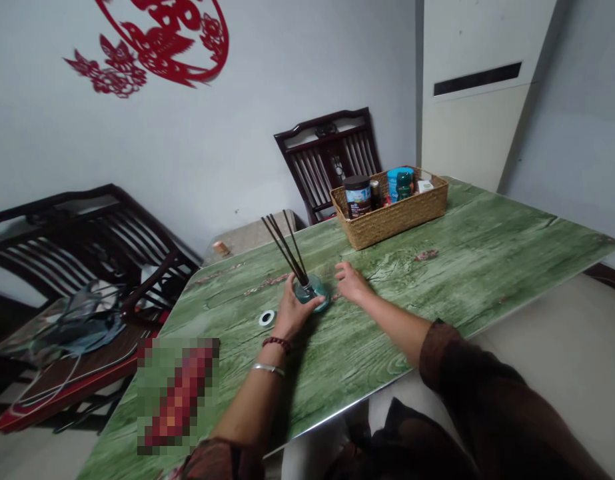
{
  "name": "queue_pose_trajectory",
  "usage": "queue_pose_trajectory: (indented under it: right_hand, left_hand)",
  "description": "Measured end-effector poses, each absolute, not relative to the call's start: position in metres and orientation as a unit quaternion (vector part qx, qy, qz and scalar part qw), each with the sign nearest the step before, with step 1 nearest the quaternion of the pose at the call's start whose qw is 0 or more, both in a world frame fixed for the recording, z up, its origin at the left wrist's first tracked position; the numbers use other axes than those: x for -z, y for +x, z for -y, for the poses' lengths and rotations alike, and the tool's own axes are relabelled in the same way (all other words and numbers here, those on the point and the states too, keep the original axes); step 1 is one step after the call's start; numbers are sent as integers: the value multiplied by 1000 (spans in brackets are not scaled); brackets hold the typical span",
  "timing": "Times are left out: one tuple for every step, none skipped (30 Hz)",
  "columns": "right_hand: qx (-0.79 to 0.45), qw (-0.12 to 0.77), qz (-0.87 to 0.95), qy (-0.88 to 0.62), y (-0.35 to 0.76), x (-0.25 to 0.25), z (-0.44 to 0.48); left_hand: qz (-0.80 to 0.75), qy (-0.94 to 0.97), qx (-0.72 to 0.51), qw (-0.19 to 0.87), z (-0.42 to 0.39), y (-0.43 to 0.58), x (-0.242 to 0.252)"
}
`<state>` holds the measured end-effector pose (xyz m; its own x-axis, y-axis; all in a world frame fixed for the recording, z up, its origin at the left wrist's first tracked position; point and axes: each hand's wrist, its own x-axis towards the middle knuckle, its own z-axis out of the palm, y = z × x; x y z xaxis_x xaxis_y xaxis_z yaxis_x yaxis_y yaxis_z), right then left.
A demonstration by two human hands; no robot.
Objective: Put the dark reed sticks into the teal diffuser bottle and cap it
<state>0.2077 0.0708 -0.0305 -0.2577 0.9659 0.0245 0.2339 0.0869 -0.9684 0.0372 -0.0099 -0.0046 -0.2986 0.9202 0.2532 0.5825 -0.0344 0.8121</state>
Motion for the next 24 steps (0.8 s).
queue_pose_trajectory:
  right_hand:
    - [-468, 397, 626, -481, 211, 33, -73]
    - [-456, 412, 623, -484, 213, 36, -74]
    - [-444, 424, 624, -483, 214, 38, -74]
    - [-430, 432, 630, -481, 214, 40, -73]
    - [-417, 435, 640, -477, 213, 41, -72]
    - [-406, 433, 651, -473, 212, 42, -71]
    - [-396, 430, 661, -471, 211, 43, -70]
    - [-387, 427, 668, -470, 209, 44, -70]
    - [-383, 426, 672, -469, 208, 45, -69]
    - [-381, 427, 675, -466, 207, 45, -69]
    - [-382, 428, 676, -463, 207, 46, -69]
    - [-384, 430, 676, -460, 207, 47, -69]
    - [-386, 432, 675, -457, 207, 48, -69]
    - [-387, 433, 674, -456, 207, 49, -70]
    - [-388, 433, 674, -456, 208, 49, -70]
    - [-387, 433, 674, -457, 208, 50, -70]
    - [-386, 432, 675, -457, 208, 49, -70]
    - [-384, 430, 676, -458, 209, 49, -71]
    - [-383, 428, 678, -459, 209, 48, -71]
    - [-382, 427, 678, -460, 209, 48, -72]
    - [-382, 427, 678, -462, 210, 47, -73]
    - [-382, 427, 677, -462, 210, 46, -73]
    - [-384, 428, 676, -461, 210, 46, -74]
    - [-387, 431, 674, -459, 211, 45, -75]
  left_hand:
    - [-680, 548, -453, 182, 1, 40, 6]
    - [-691, 535, -452, 178, -9, 40, 7]
    - [-698, 526, -452, 178, -19, 37, 7]
    - [-702, 516, -455, 182, -29, 32, 7]
    - [-702, 511, -459, 186, -40, 25, 6]
    - [-702, 509, -462, 187, -51, 18, 5]
    - [-701, 507, -464, 187, -62, 11, 4]
    - [-701, 507, -466, 186, -73, 4, 2]
    - [-700, 506, -468, 185, -84, -3, 1]
    - [-699, 505, -471, 184, -94, -8, 0]
    - [-698, 505, -474, 183, -104, -12, -1]
    - [-696, 504, -477, 183, -114, -16, -1]
    - [-695, 503, -480, 184, -123, -19, 0]
    - [-693, 501, -484, 185, -132, -21, 1]
    - [-692, 499, -487, 187, -141, -23, 2]
    - [-690, 497, -492, 189, -149, -24, 4]
    - [-687, 495, -497, 191, -156, -25, 5]
    - [-684, 492, -503, 193, -161, -26, 5]
    - [-681, 488, -511, 193, -166, -27, 6]
    - [-678, 484, -519, 193, -168, -27, 5]
    - [-674, 477, -530, 191, -168, -28, 4]
    - [-671, 470, -541, 189, -167, -28, 3]
    - [-668, 461, -554, 187, -162, -28, 1]
    - [-662, 453, -567, 186, -156, -28, 0]
